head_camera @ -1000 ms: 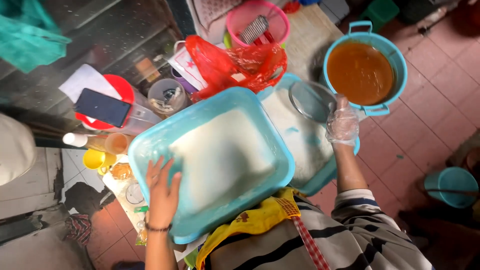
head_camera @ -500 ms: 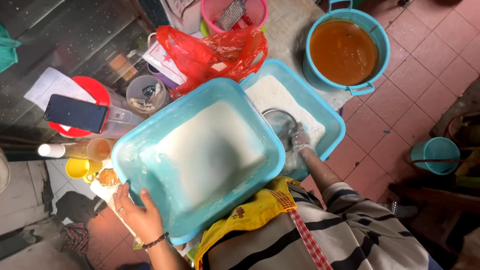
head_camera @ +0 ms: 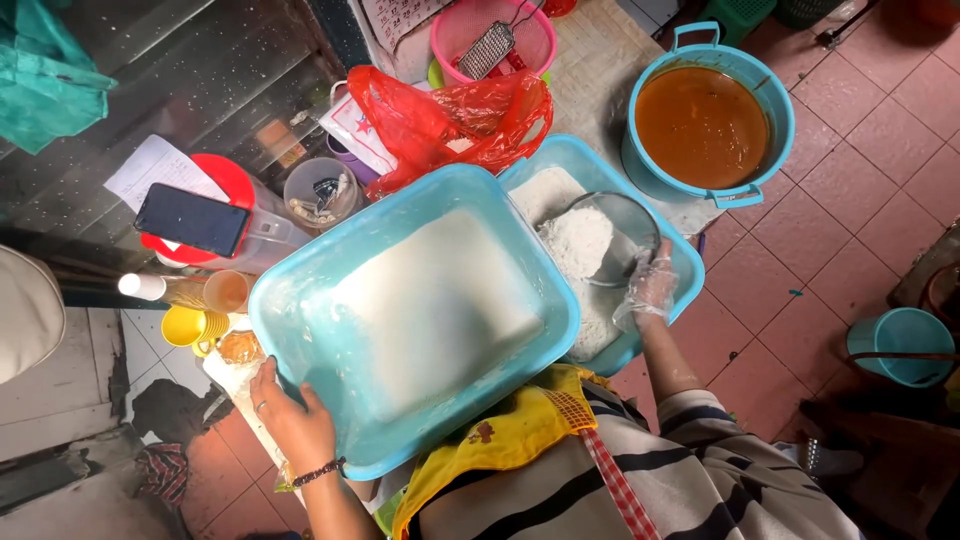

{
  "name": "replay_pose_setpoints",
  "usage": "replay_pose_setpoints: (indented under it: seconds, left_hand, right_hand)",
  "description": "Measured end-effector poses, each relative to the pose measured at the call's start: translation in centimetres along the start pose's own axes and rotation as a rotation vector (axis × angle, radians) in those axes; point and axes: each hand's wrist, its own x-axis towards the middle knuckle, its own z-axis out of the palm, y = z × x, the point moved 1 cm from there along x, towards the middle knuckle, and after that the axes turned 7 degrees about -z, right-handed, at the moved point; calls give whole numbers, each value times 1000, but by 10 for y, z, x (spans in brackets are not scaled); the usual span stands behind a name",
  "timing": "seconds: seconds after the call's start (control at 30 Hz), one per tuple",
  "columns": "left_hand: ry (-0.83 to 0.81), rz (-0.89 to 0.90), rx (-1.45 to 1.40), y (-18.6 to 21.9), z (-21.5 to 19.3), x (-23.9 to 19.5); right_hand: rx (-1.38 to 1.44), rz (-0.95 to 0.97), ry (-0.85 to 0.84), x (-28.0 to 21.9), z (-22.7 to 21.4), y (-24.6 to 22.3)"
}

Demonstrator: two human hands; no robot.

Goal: Sifting flour into a basin and frying ingredients in a wok.

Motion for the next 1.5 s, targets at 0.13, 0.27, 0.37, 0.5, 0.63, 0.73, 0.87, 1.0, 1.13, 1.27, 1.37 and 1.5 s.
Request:
replay_pose_setpoints:
  seconds: [0.13, 0.27, 0.37, 0.5, 0.63, 0.73, 0.87, 1.0, 1.13, 1.27, 1.37, 1.5]
  left_hand:
    - [-4, -19, -7, -1, -1, 0]
    - [19, 29, -49, 3, 0, -1]
    - [26, 23, -46, -1, 3, -2]
    - [30, 19, -43, -4, 4, -2]
    - [39, 4, -32, -9, 8, -3]
    - [63, 17, -23, -9, 10, -4]
    - [153, -29, -94, 32, -3, -8]
    - [310, 27, -457, 74, 3, -9]
    - [318, 81, -630, 124, 29, -22]
    - [253, 167, -763, 150, 52, -33]
    - [256, 238, -708, 150, 63, -34]
    - [284, 237, -619, 143, 64, -32]
  right_hand:
    - [-11, -88, 41, 0, -8, -1]
    - [35, -153, 155, 8, -2, 13]
    - [60, -31, 125, 16, -4, 15]
    - [467, 235, 92, 28, 9, 34]
    - [778, 512, 61, 36, 19, 60]
    - [852, 541, -2, 37, 9, 38]
    - [779, 500, 26, 36, -23, -30]
    - [482, 170, -124, 72, -29, -20]
    - [712, 101, -143, 29, -4, -104]
    - [462, 83, -425, -36, 35, -162]
    - [364, 231, -592, -91, 52, -186]
    - [523, 229, -787, -109, 88, -138]
